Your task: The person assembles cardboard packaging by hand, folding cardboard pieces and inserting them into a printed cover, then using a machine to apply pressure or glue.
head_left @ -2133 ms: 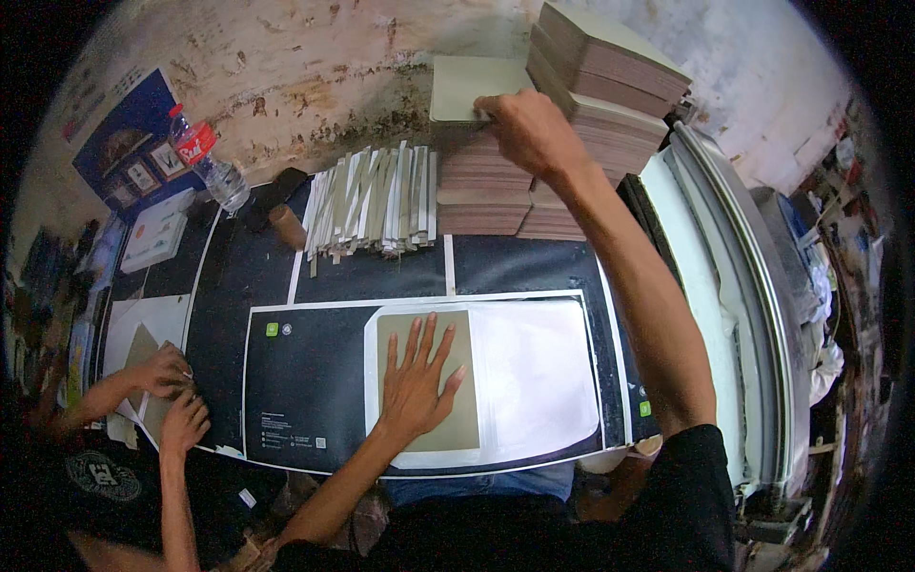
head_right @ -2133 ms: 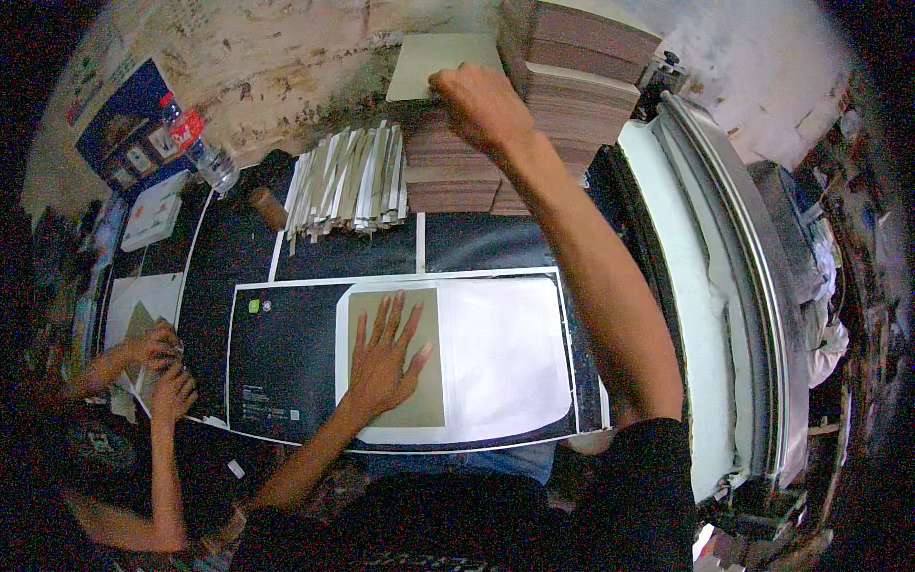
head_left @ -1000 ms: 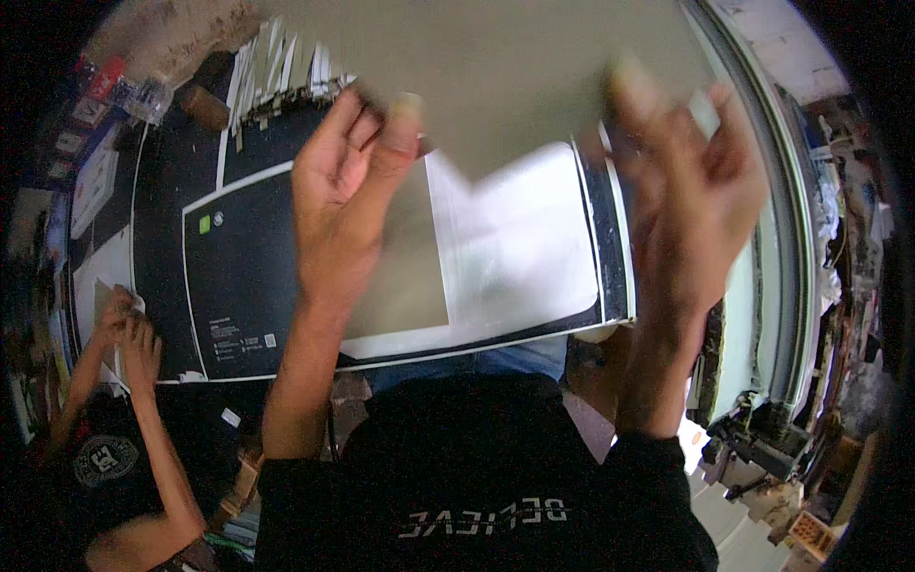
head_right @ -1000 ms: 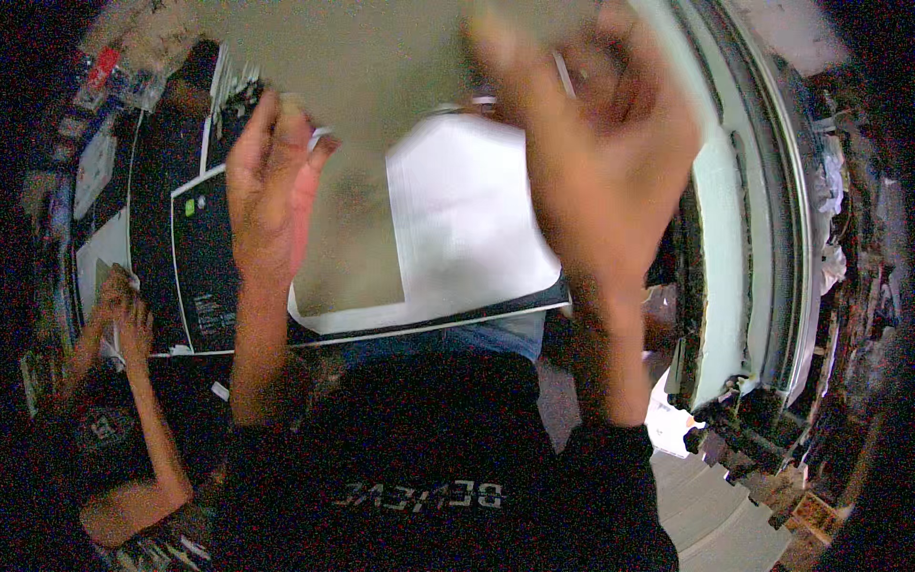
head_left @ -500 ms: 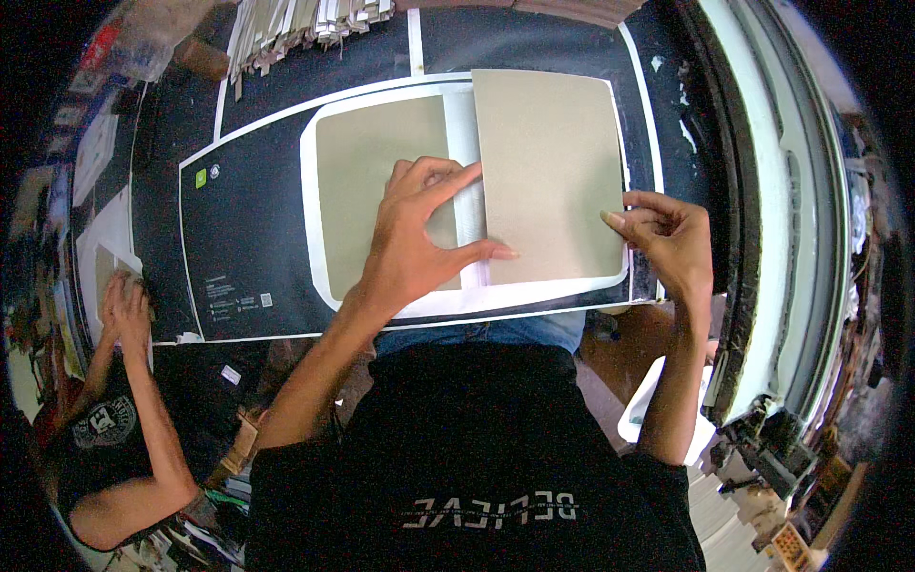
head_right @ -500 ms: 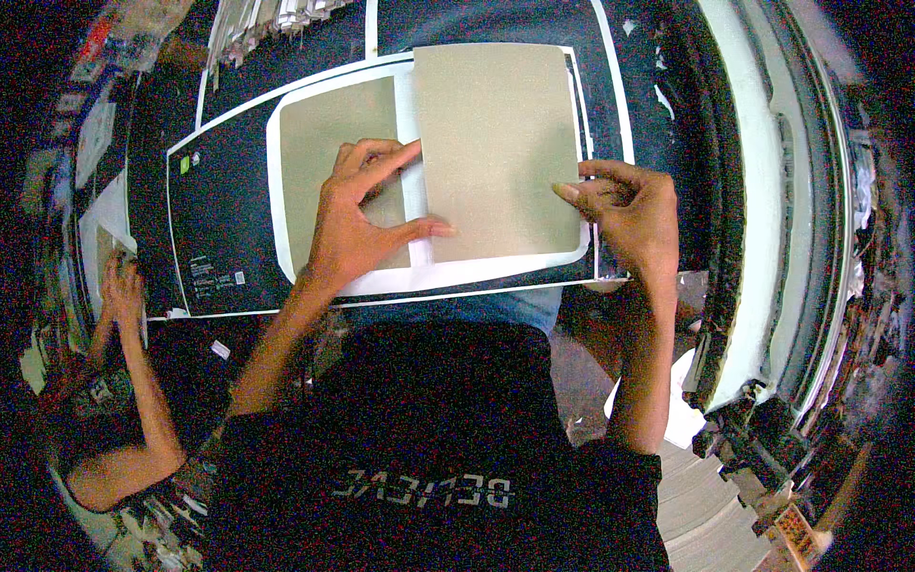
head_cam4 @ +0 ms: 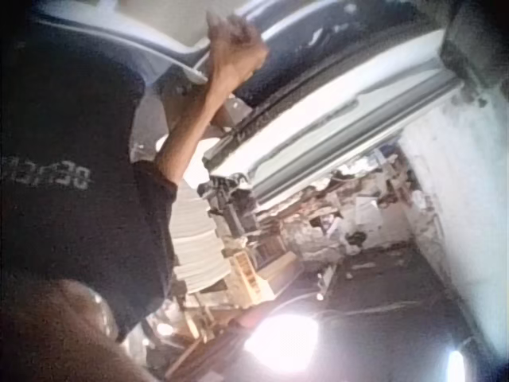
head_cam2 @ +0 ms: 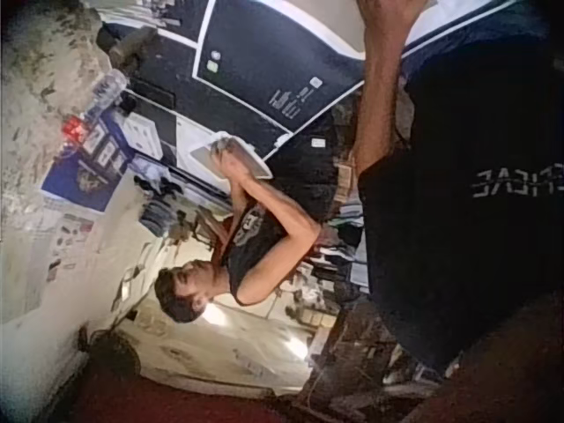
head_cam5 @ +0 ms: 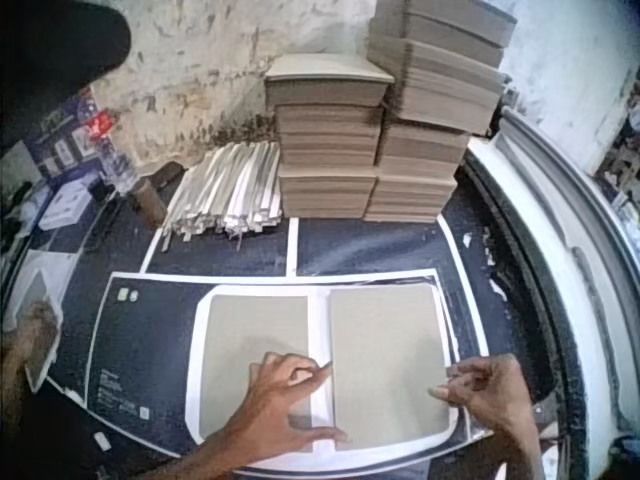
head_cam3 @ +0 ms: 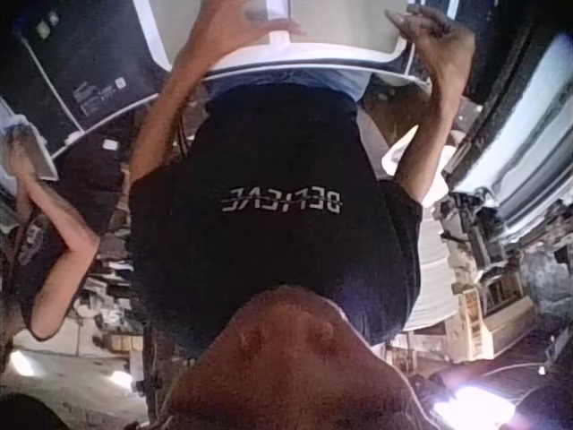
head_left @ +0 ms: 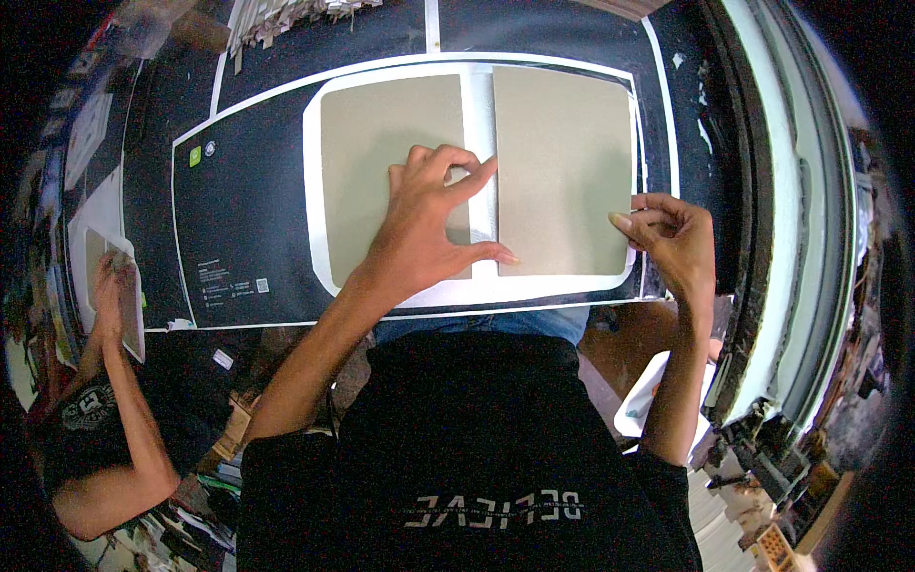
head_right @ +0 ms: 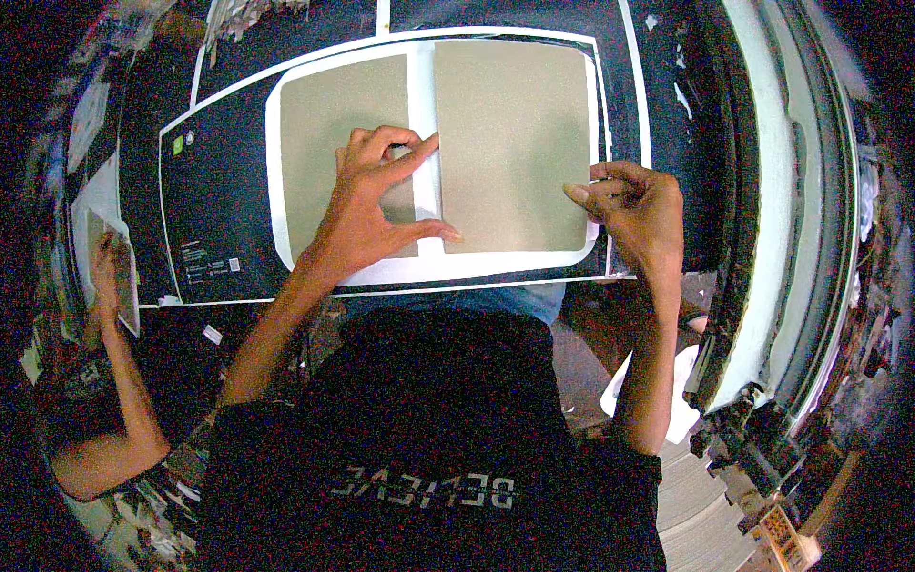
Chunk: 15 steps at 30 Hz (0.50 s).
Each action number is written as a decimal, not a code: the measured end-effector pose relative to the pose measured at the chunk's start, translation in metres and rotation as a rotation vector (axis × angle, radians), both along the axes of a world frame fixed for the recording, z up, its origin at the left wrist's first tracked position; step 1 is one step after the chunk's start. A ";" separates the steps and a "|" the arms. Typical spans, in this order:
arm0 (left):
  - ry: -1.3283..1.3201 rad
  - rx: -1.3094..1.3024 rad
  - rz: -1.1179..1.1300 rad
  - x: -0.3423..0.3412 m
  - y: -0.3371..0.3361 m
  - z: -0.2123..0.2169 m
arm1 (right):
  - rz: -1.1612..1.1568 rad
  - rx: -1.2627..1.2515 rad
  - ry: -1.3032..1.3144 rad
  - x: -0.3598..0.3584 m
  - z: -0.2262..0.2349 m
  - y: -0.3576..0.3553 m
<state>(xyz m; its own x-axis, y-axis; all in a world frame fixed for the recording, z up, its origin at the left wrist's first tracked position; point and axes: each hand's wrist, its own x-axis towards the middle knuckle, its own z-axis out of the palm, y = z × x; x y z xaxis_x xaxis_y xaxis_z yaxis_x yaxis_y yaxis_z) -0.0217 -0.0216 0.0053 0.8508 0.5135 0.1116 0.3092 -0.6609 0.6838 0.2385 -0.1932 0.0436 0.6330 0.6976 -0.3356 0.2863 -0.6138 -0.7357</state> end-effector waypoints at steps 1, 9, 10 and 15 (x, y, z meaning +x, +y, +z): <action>-0.003 0.002 0.000 0.000 0.000 -0.001 | 0.000 0.004 -0.013 0.000 -0.001 0.000; 0.035 -0.057 0.017 0.002 0.002 0.005 | 0.026 0.003 -0.071 0.002 -0.004 -0.003; 0.011 -0.053 0.020 0.002 0.002 0.005 | 0.016 -0.010 -0.054 -0.001 -0.003 -0.002; 0.013 0.021 -0.034 0.006 0.009 0.007 | 0.038 -0.002 -0.119 0.003 -0.002 -0.001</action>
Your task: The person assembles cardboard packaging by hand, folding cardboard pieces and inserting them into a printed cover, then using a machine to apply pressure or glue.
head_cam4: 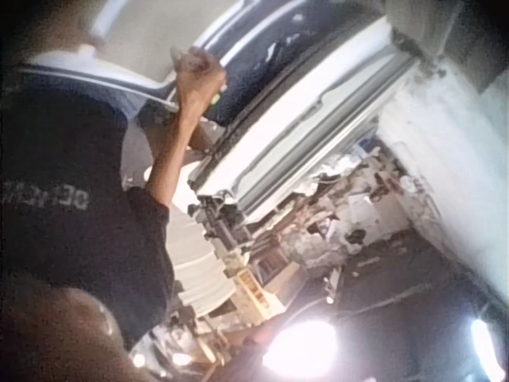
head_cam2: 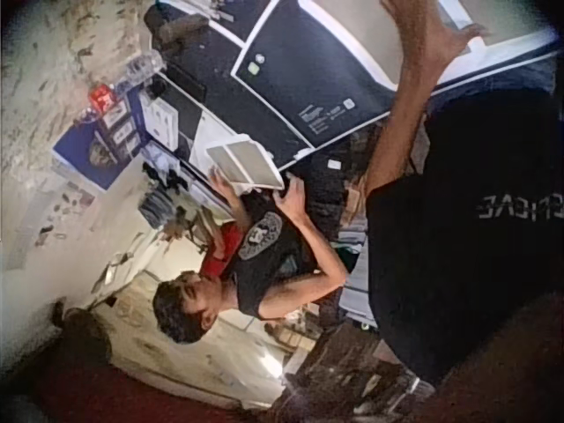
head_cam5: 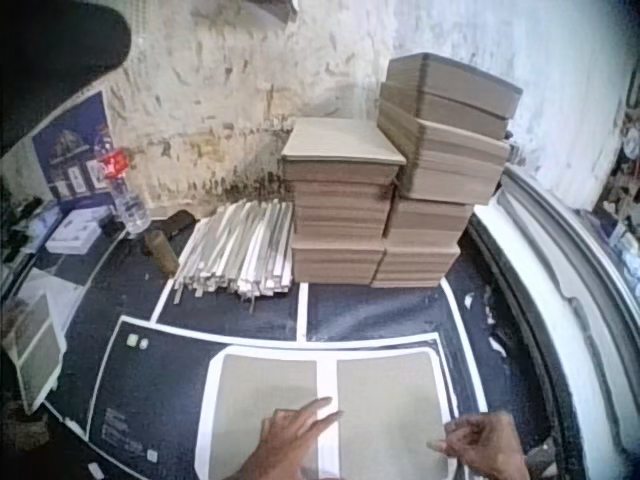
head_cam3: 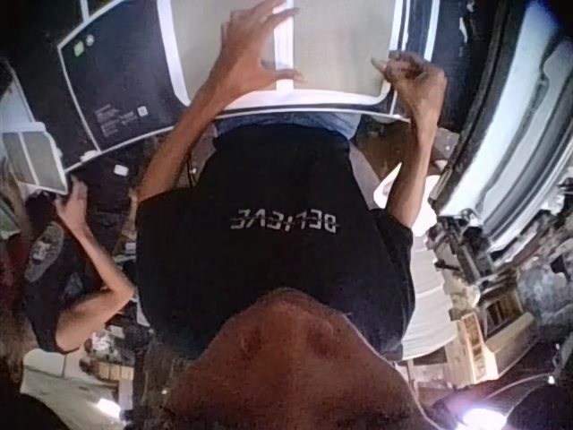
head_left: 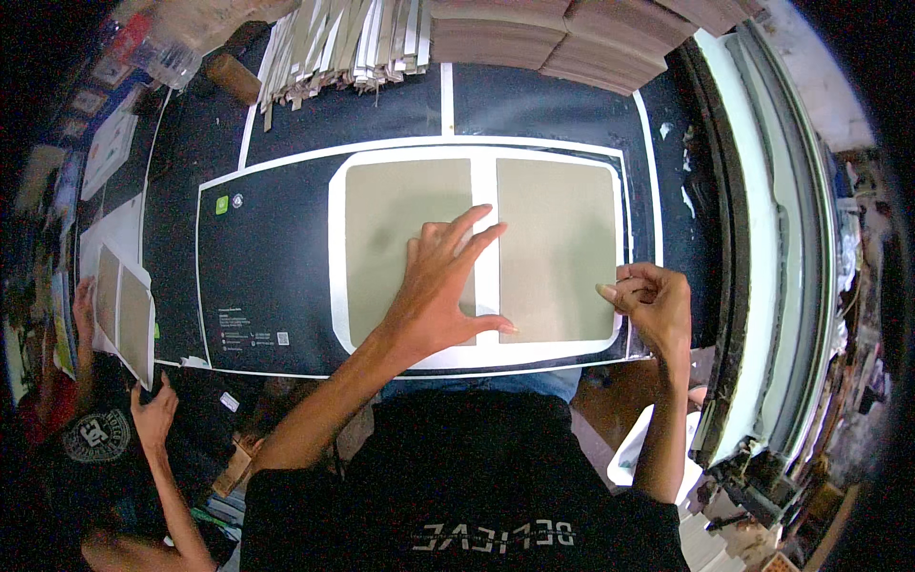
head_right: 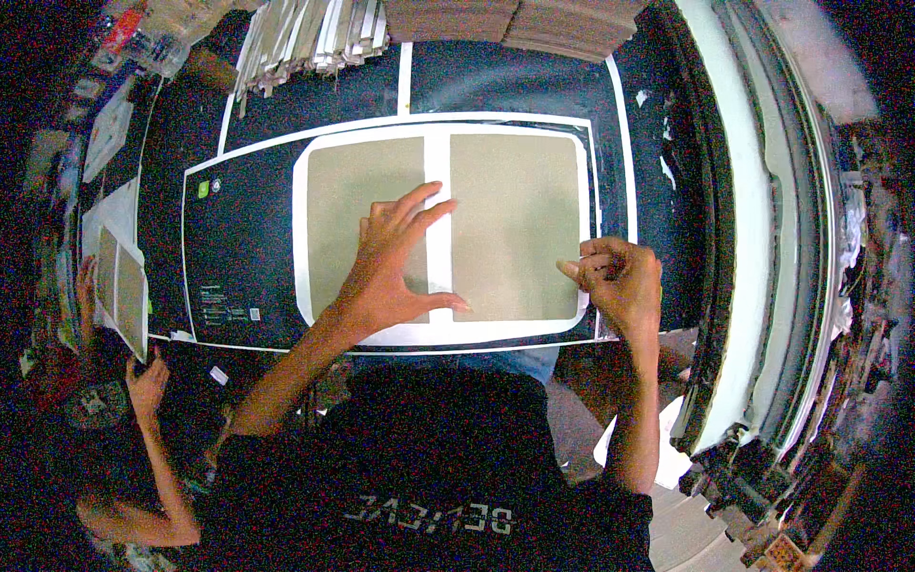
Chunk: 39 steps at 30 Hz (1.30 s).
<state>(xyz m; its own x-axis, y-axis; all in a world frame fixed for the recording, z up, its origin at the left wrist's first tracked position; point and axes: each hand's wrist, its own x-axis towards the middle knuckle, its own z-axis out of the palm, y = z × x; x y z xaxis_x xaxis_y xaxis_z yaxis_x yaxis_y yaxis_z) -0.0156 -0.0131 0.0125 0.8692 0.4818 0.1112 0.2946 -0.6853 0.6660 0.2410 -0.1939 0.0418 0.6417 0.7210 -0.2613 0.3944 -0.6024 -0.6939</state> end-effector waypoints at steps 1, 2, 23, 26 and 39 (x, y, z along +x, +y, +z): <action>0.023 0.021 -0.017 0.001 0.001 0.003 | 0.000 -0.012 0.012 -0.001 0.002 0.001; 0.044 0.028 -0.030 0.002 0.003 0.005 | 0.000 -0.025 0.025 -0.002 0.006 0.003; 0.238 0.076 -0.091 0.018 0.015 0.017 | 0.156 0.057 -0.347 -0.023 0.028 0.020; 0.240 0.110 -0.109 0.023 0.015 0.022 | 0.491 0.123 -0.402 -0.022 0.024 0.029; 0.301 0.111 -0.093 0.023 0.014 0.025 | 0.593 -0.083 -0.408 -0.022 0.020 0.041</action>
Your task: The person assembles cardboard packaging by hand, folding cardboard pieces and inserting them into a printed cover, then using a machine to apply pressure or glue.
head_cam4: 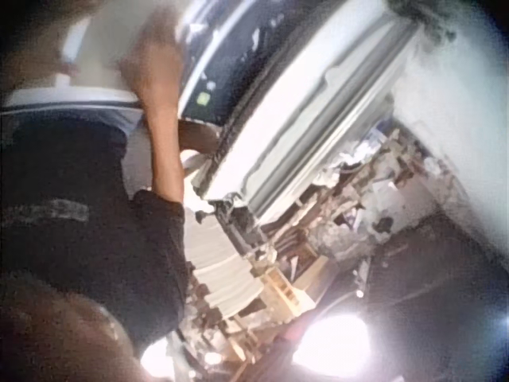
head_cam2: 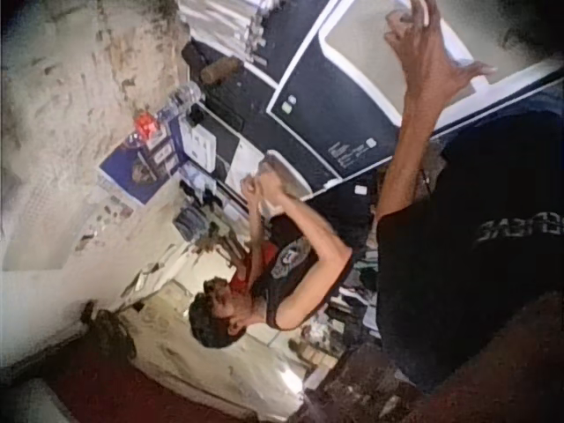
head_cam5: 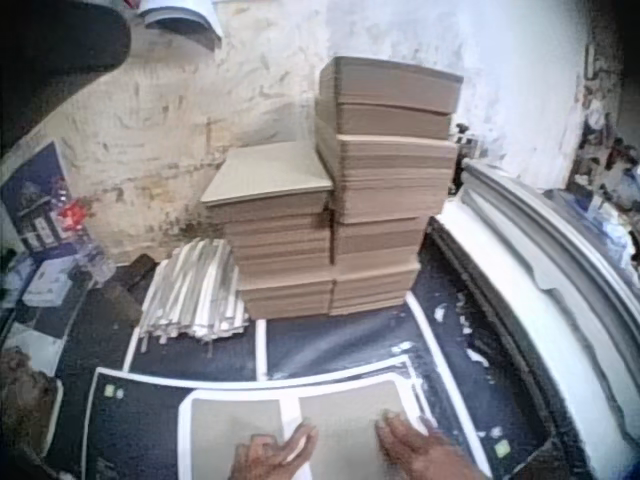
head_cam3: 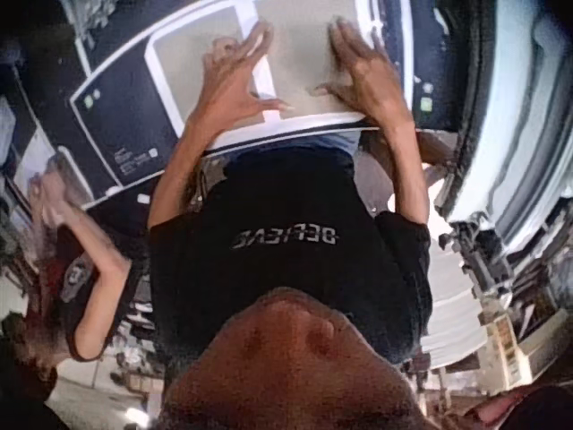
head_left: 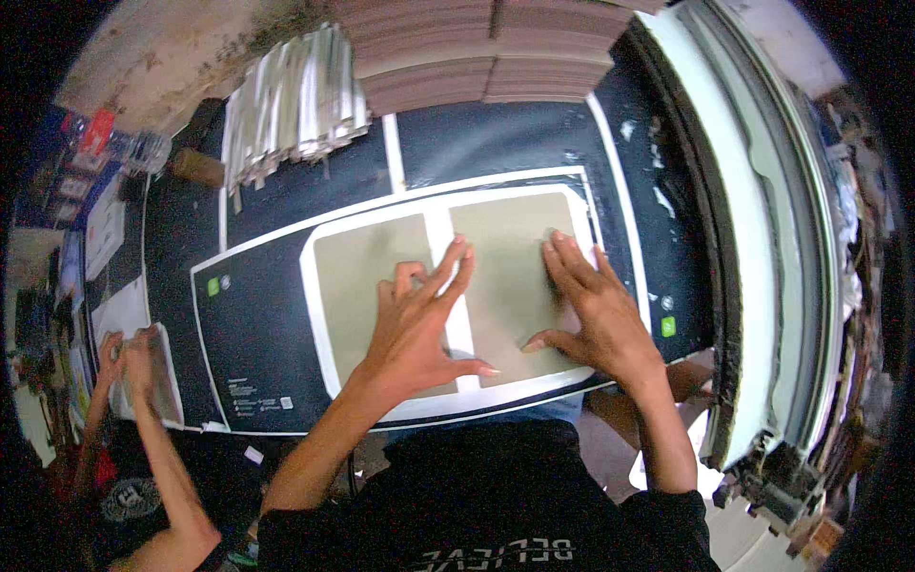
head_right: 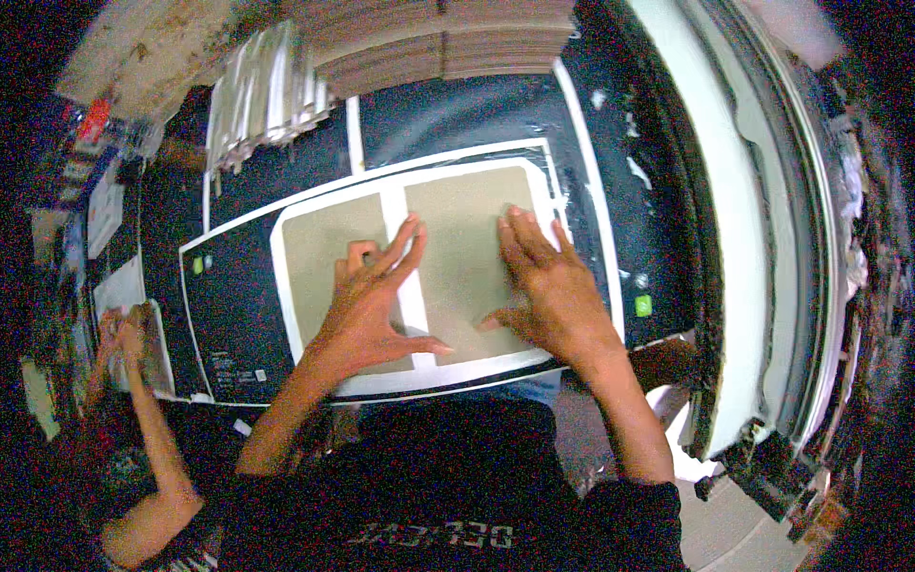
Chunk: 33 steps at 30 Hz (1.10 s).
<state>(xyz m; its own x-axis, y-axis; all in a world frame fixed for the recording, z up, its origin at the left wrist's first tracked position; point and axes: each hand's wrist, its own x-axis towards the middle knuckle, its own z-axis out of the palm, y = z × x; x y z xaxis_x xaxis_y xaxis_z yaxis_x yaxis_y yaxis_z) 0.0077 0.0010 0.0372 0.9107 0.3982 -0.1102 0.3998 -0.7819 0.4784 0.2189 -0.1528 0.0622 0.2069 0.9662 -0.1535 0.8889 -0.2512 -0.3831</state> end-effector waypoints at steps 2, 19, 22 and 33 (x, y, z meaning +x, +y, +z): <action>-0.008 -0.023 -0.008 0.000 0.001 -0.001 | 0.045 -0.045 -0.057 0.002 -0.003 0.000; -0.058 -0.028 0.047 -0.002 -0.003 -0.014 | 0.007 -0.076 -0.136 -0.018 -0.001 0.009; -0.074 0.024 0.037 -0.001 -0.004 -0.011 | -0.023 -0.075 -0.125 -0.019 -0.001 0.010; -0.091 -0.019 0.055 -0.004 -0.004 -0.005 | 0.011 -0.122 -0.130 -0.021 0.004 0.014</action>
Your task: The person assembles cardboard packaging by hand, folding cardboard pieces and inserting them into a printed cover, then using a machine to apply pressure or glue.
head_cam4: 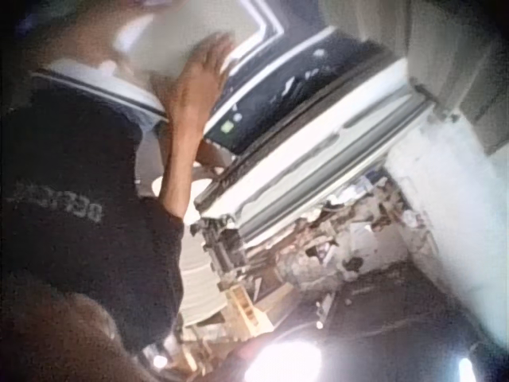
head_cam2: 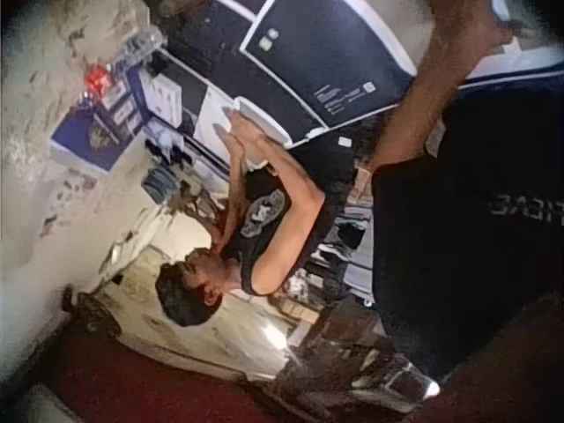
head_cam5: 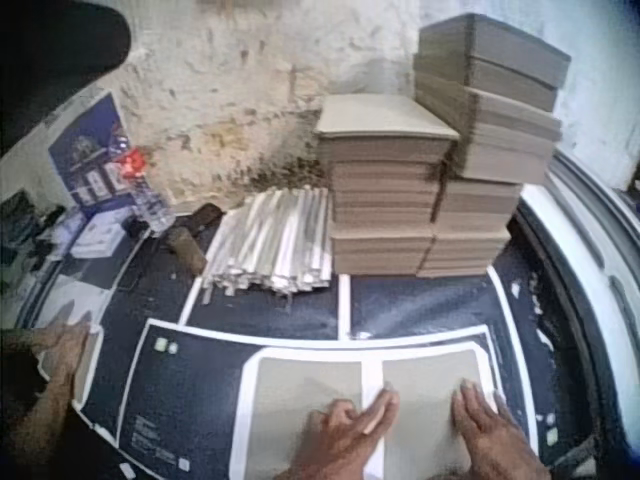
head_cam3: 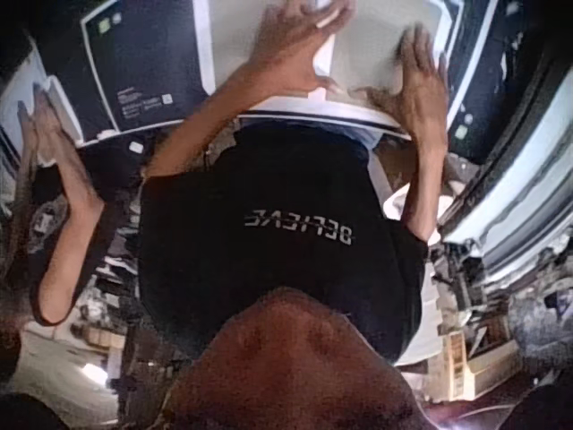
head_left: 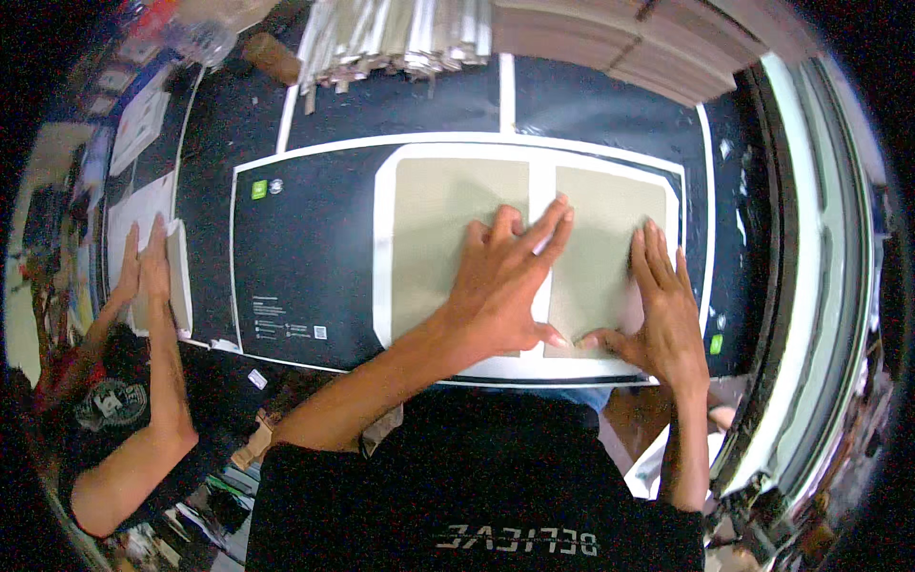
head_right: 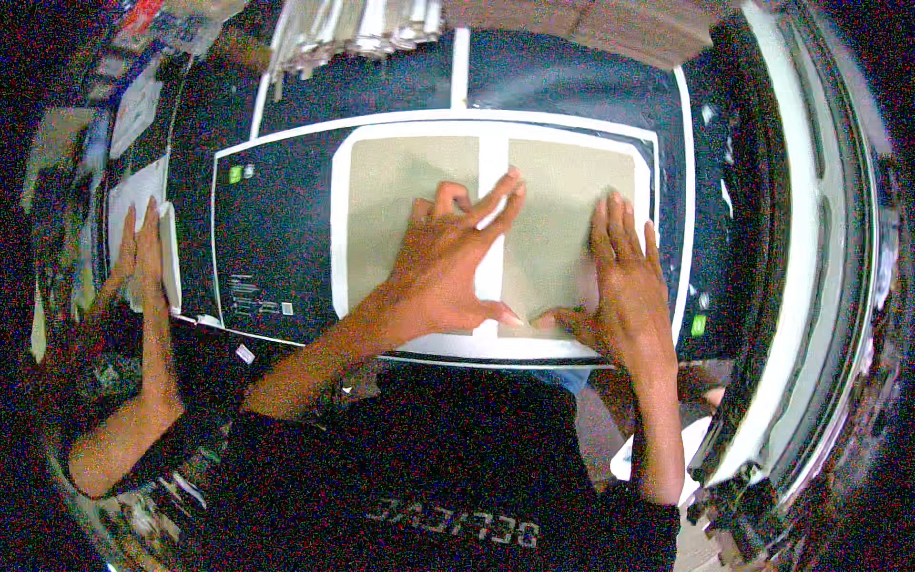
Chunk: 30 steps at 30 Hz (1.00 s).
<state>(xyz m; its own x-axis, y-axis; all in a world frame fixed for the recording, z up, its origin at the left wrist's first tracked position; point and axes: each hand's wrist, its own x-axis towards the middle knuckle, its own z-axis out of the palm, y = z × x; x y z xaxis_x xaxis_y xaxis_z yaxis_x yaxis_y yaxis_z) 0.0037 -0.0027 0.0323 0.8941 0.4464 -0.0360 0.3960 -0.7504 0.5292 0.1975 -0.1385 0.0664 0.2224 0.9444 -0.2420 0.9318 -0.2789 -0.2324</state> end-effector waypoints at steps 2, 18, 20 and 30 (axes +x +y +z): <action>-0.001 -0.015 -0.004 0.000 0.000 0.001 | 0.002 -0.008 -0.004 -0.002 -0.002 0.001; -0.747 0.060 0.470 -0.017 0.118 -0.019 | 0.028 -0.154 -0.162 -0.014 0.009 0.018; -0.817 0.086 0.648 -0.028 0.167 0.005 | 0.022 -0.133 -0.168 -0.010 0.005 0.013; -0.182 0.127 1.145 -0.114 0.230 -0.029 | -0.023 -0.125 -0.094 -0.010 0.006 0.009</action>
<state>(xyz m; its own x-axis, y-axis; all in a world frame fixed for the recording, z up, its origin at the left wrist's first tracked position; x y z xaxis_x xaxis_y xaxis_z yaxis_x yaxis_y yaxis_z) -0.1107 0.2274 0.0030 -0.0459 0.9869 0.1545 0.8022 -0.0557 0.5944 0.1872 -0.1290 0.0726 0.2703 0.9027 -0.3348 0.9409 -0.3214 -0.1068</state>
